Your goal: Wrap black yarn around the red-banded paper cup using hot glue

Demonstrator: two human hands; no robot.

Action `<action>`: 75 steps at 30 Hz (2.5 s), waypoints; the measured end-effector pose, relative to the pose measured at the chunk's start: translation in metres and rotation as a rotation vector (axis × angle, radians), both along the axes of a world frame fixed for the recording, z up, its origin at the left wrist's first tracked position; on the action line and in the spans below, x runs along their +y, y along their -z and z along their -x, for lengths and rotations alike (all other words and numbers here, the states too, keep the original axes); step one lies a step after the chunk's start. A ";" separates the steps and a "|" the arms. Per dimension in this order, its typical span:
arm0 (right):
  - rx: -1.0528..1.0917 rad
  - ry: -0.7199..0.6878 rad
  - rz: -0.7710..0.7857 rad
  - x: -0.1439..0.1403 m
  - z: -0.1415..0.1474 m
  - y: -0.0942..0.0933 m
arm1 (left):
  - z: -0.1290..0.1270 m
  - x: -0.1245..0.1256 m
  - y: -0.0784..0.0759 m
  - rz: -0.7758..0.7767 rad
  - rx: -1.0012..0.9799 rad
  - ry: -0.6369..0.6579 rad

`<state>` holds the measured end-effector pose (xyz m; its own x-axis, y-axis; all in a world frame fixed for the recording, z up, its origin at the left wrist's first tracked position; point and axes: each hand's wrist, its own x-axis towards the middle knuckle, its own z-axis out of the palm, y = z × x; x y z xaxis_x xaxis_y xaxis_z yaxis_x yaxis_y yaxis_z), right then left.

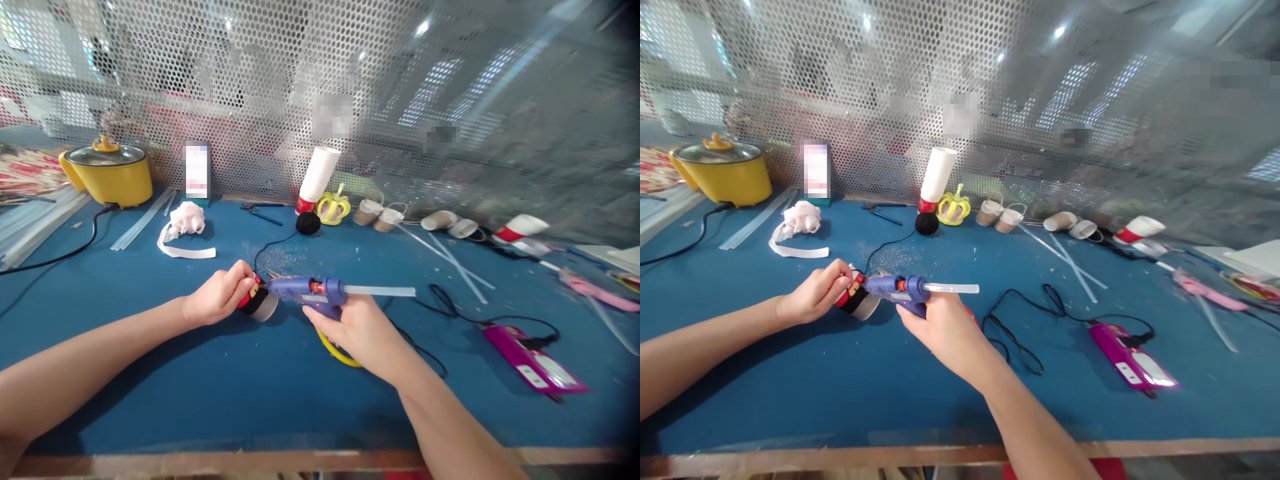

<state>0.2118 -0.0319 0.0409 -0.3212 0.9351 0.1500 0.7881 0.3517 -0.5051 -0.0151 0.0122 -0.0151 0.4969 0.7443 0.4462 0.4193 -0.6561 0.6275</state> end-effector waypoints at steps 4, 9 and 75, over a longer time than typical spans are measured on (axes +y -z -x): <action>-0.015 0.025 0.020 0.004 -0.001 0.000 | 0.000 0.000 -0.001 -0.008 0.005 0.011; -0.003 0.013 0.019 0.008 0.003 -0.004 | 0.000 -0.002 -0.002 -0.040 0.004 0.044; 0.053 0.431 0.009 0.086 -0.055 0.024 | -0.001 -0.004 0.004 -0.108 -0.080 -0.010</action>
